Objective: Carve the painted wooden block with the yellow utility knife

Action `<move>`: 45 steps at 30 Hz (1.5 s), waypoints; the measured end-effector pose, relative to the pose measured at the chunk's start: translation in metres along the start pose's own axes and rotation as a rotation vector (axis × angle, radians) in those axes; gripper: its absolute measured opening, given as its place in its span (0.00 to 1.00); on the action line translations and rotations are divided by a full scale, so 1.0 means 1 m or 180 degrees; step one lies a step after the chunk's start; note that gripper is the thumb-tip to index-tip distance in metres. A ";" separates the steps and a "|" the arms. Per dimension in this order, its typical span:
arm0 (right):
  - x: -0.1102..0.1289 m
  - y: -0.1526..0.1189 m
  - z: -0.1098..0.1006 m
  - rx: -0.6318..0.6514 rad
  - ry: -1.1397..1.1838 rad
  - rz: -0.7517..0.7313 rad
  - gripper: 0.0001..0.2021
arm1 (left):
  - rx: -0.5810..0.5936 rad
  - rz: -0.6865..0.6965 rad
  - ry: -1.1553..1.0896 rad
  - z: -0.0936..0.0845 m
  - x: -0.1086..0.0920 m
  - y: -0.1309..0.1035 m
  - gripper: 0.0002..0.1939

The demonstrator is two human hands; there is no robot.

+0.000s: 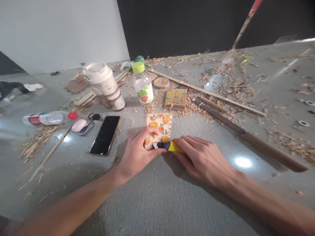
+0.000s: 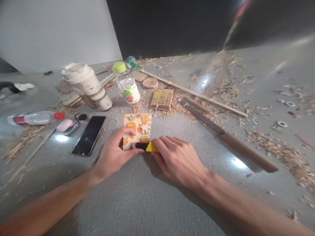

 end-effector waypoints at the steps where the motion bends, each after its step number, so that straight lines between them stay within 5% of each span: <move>1: 0.000 0.000 0.000 -0.0018 -0.0045 -0.0005 0.12 | 0.0010 -0.0065 -0.0031 0.000 0.001 0.000 0.22; 12: 0.003 -0.002 -0.005 -0.0153 -0.0410 0.0049 0.10 | -0.0018 -0.0403 -0.0300 0.002 0.005 -0.001 0.18; 26: -0.020 -0.005 -0.005 0.0012 0.0169 0.0360 0.19 | -0.0350 -0.0101 -0.0378 -0.007 0.003 -0.004 0.21; 33: -0.030 -0.009 0.003 0.0101 0.0116 0.0538 0.03 | -0.0453 -0.0348 -0.0654 -0.012 0.011 0.001 0.17; 39: -0.024 -0.008 0.003 0.0080 0.0062 0.0217 0.07 | -0.0237 -0.0543 -0.0450 -0.012 0.020 0.004 0.07; 45: -0.025 -0.006 0.006 0.0090 0.0149 0.0342 0.07 | -0.0041 -0.0341 -0.0255 -0.003 0.015 0.000 0.23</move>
Point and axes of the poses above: each hand's wrist, its own y-axis towards the middle knuckle, its own z-axis out of the palm, x = y × z, the point moved 7 cm from there along y, towards the middle knuckle, and after that the axes turned 4 degrees about -y, right-handed, at the moved point
